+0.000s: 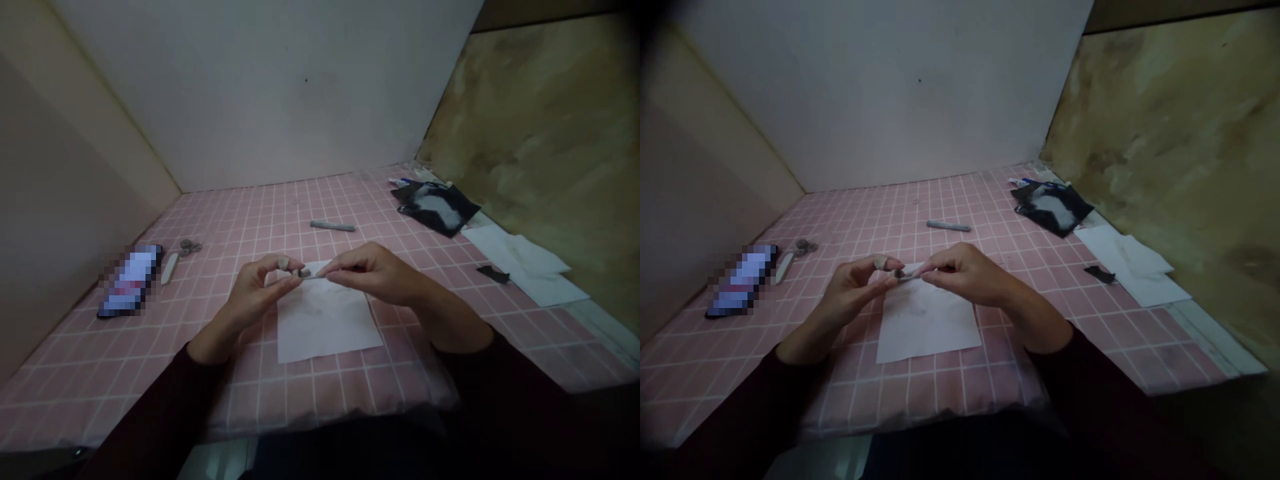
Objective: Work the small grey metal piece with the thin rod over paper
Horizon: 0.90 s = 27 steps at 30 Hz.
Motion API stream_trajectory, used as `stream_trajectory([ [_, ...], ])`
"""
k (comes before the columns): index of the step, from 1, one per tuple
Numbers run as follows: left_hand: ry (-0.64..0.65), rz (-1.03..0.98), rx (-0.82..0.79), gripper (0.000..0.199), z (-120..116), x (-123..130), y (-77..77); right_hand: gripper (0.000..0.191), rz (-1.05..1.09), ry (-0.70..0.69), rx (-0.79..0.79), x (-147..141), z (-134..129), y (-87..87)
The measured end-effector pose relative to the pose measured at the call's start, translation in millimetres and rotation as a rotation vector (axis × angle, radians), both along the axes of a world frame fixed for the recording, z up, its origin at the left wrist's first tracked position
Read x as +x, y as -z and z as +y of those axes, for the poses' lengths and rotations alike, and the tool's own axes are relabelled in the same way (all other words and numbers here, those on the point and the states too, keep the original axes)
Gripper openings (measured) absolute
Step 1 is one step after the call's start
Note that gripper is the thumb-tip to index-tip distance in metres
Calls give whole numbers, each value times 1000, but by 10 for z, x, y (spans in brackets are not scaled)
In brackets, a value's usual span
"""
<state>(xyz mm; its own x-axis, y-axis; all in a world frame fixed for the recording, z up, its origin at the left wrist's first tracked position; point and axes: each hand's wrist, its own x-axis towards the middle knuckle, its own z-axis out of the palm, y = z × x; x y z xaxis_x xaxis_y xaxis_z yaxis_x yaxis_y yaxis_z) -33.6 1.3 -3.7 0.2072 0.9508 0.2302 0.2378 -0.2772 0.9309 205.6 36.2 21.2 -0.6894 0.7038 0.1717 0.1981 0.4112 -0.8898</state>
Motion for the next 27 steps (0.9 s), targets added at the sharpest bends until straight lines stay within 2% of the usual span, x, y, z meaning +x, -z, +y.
stream_trajectory([
  [3,70,-4,-1,18,8,0,19,25,17,-44,-25,-14,12,36],
  [8,4,53,105,16,27,-26,14,25,46,-11,-93,13,55,50],
  [13,71,40,96,19,5,-16,18,22,89,-65,-161,-24,50,56],
  [18,2,61,169,17,12,-27,15,24,92,18,-194,-5,61,54],
  [22,67,86,174,18,-4,-4,15,23,118,-22,-259,-38,41,63],
  [27,-5,103,294,19,-6,-12,-19,28,109,58,-307,-20,34,26],
])
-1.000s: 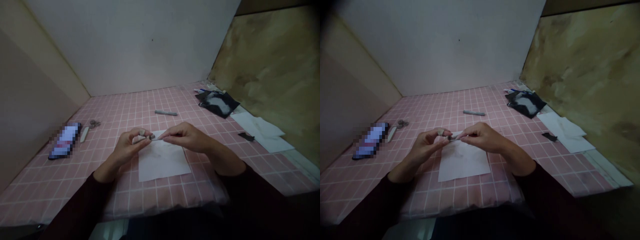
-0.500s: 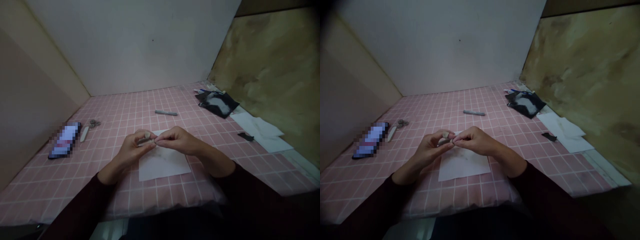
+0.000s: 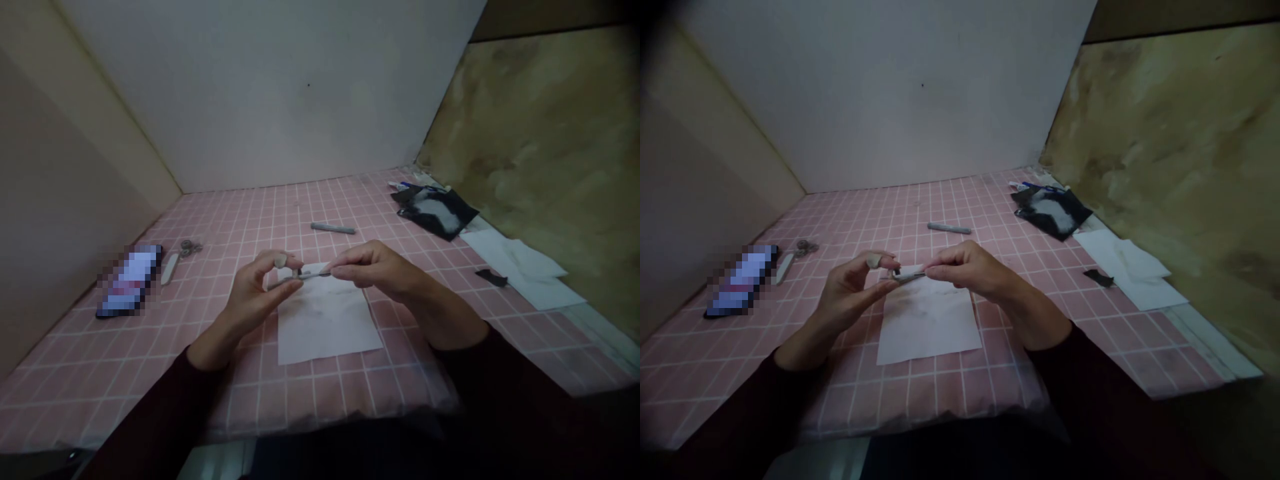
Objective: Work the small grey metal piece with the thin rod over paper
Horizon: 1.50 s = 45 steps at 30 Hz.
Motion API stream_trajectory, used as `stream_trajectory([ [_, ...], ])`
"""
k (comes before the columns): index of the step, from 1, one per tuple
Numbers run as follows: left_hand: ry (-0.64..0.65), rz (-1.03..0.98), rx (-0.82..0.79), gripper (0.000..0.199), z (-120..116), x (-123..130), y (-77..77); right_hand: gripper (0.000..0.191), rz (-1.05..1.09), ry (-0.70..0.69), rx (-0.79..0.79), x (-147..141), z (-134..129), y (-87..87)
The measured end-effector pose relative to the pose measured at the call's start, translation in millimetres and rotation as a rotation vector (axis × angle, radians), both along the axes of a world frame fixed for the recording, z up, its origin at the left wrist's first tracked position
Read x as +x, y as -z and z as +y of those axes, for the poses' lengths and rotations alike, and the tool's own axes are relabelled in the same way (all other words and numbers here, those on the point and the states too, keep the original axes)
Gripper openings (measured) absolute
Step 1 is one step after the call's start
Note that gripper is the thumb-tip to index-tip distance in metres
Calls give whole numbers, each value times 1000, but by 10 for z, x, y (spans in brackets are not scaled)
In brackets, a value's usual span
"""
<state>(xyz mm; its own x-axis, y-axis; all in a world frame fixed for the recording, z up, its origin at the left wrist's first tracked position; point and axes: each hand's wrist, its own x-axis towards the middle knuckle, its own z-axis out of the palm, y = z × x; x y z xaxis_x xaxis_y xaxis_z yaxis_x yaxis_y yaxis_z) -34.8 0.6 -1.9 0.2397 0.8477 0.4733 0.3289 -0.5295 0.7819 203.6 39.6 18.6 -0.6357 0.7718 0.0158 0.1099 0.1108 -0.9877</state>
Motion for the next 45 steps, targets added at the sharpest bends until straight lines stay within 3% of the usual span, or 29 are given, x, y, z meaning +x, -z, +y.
stream_trajectory([
  [4,28,30,7,21,0,14,-6,31,0,-36,-93,-32,-8,11],
  [18,-26,6,73,20,8,-13,-11,26,113,16,-173,-24,15,33],
  [23,37,38,41,17,-11,13,-16,30,103,-28,-221,-49,10,52],
  [28,-27,-9,34,20,-5,-5,-23,29,67,21,-122,-26,14,35],
  [35,-11,-27,-106,18,6,-16,-11,25,-13,-60,56,27,-3,-10],
  [41,65,-165,-366,20,-33,48,-10,22,-43,-131,187,22,-10,-6],
  [45,35,-175,-354,17,-34,48,-19,24,-94,-104,219,64,-1,-21],
])
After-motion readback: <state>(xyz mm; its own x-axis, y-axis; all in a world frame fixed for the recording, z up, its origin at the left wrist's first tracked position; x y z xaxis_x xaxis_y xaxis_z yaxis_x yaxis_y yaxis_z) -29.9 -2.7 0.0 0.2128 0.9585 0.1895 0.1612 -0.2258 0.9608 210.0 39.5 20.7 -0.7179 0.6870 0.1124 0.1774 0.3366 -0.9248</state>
